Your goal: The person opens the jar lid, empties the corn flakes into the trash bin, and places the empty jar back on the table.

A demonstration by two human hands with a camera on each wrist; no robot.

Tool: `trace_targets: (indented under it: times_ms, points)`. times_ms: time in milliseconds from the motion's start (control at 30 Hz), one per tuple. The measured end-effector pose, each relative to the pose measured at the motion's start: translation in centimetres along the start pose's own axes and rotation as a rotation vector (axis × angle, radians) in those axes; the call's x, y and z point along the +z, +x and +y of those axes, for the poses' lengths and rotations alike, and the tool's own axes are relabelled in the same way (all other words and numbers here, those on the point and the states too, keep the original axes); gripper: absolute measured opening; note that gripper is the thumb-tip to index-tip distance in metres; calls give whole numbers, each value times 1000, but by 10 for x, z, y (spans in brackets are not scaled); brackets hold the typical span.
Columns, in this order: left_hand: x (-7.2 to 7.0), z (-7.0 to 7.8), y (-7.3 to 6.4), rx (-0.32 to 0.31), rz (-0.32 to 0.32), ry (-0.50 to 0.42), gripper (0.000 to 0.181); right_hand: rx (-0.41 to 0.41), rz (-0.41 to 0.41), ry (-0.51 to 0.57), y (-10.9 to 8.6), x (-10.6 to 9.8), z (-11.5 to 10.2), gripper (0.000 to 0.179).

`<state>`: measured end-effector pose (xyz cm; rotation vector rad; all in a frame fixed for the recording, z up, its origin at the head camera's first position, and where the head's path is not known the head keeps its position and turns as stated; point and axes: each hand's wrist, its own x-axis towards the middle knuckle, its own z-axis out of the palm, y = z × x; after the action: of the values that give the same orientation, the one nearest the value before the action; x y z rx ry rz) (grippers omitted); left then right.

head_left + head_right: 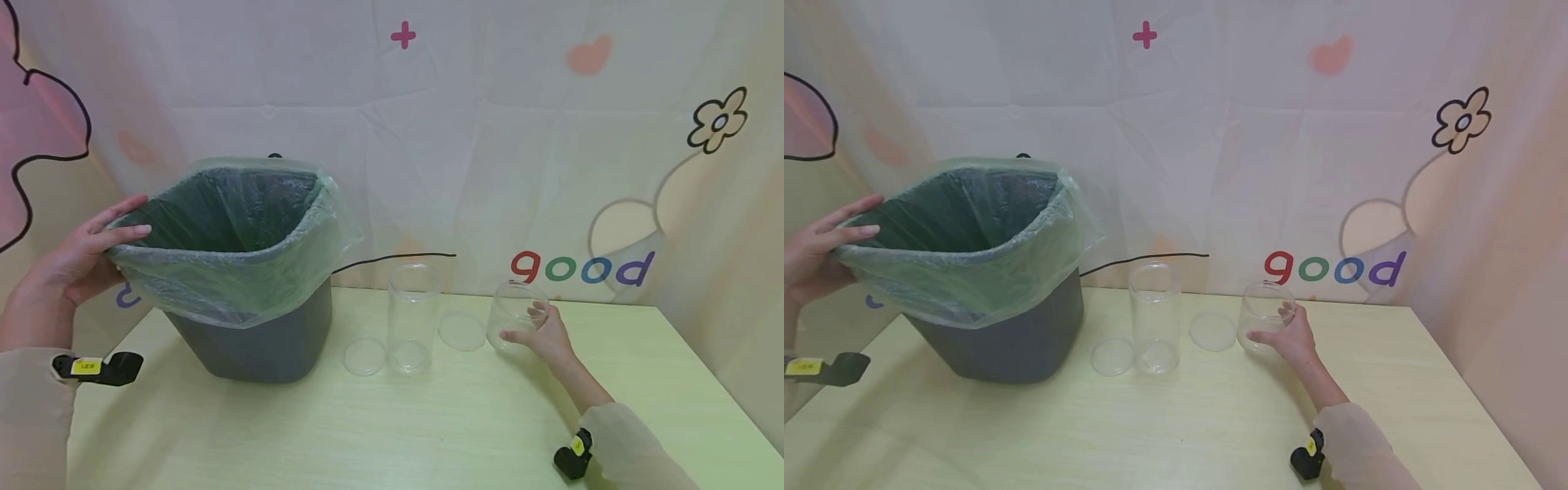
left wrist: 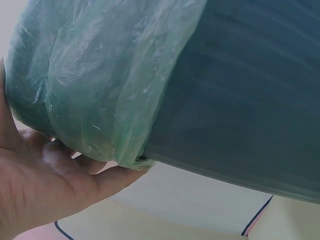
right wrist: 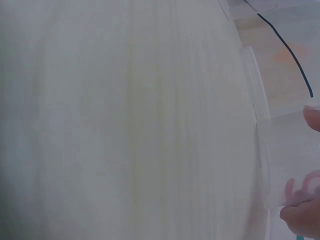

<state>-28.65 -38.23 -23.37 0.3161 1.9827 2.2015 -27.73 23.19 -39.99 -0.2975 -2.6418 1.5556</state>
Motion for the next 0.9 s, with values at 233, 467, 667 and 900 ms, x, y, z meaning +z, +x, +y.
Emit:
trace_targets:
  times_ms: [233,467,667,900]
  points:
    - [-1,-2,1,-6,30,66,52,5,-4,-28,0,0,2,99]
    - [-3,-4,-2,25,90,185,50,2,-51,-12,-4,-3,-3,106]
    - [6,-1,-6,43,105,304,53,-20,-83,55,-9,-13,-5,107]
    - [18,2,-12,83,193,524,57,-61,-98,89,-14,-32,-10,102]
